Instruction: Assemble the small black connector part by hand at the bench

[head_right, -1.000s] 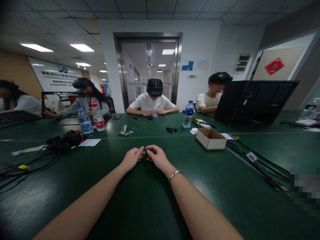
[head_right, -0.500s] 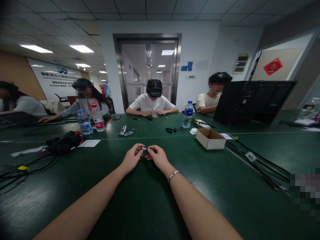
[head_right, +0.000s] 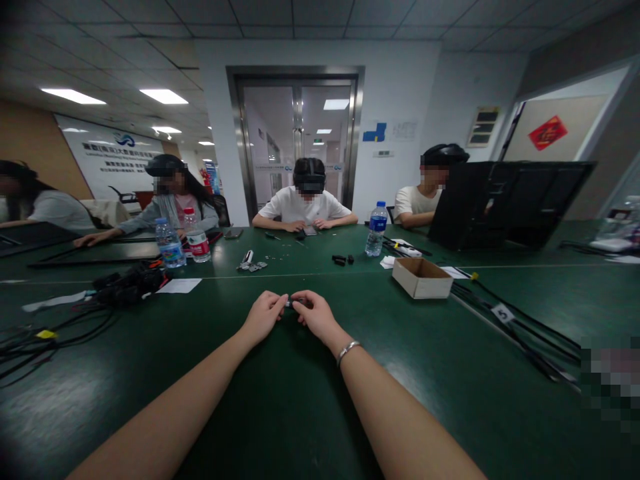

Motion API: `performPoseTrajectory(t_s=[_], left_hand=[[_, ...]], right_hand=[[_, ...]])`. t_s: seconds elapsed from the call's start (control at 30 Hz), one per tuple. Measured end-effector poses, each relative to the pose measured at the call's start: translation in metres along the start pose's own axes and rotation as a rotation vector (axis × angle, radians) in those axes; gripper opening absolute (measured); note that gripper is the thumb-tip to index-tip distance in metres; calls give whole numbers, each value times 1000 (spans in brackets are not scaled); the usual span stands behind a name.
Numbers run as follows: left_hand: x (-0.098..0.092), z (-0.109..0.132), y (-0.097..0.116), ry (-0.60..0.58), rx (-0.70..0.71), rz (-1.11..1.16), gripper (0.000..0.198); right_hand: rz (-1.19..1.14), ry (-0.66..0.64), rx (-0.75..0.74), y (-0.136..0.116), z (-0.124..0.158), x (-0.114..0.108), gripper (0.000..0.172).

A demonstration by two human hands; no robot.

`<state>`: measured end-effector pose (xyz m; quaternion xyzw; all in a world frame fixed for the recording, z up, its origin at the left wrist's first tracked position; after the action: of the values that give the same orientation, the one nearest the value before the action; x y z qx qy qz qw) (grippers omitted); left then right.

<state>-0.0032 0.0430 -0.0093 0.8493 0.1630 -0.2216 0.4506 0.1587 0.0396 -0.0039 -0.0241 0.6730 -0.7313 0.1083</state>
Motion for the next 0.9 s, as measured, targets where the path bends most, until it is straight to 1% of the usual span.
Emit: performPoseTrajectory(t_s=[0.07,0.13,0.23,0.33,0.47,0.53,0.73,0.9], left_hand=[[0,0,1,-18,-6,-14,54],[1,1,1,-5,-13,-4,49],[1,1,4,83,-12,49,33],[0,1,8,132,0,106,30],[-1,1,13,60,65,142,20],[-1,1,13,34,69,151,19],[0,1,9,20,17,186,23],[-4,2,14,-34,-65,131,31]], right_hand=[[14,8,3,-1,1,0,19],[26,23,-3,-2,2,0,19],[31,63,-20,-4,4,0,20],[16,111,-13,-4,4,0,20],[0,124,-8,-4,4,0,20],[5,122,-9,-4,4,-1,20],[0,129,0,-4,3,-1,23],[3,141,-5,-3,3,-2,24]])
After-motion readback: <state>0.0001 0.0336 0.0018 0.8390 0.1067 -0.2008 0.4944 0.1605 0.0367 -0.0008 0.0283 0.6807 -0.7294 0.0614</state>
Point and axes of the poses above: each hand's wrist, its own z-axis away from the middle knuckle, its own x-axis out of the palm, y = z × x, the point moved 1 cm from there along -z, towards the middle knuckle, and after that the axes turned 15 degrees about x, right-handed, at the moved point
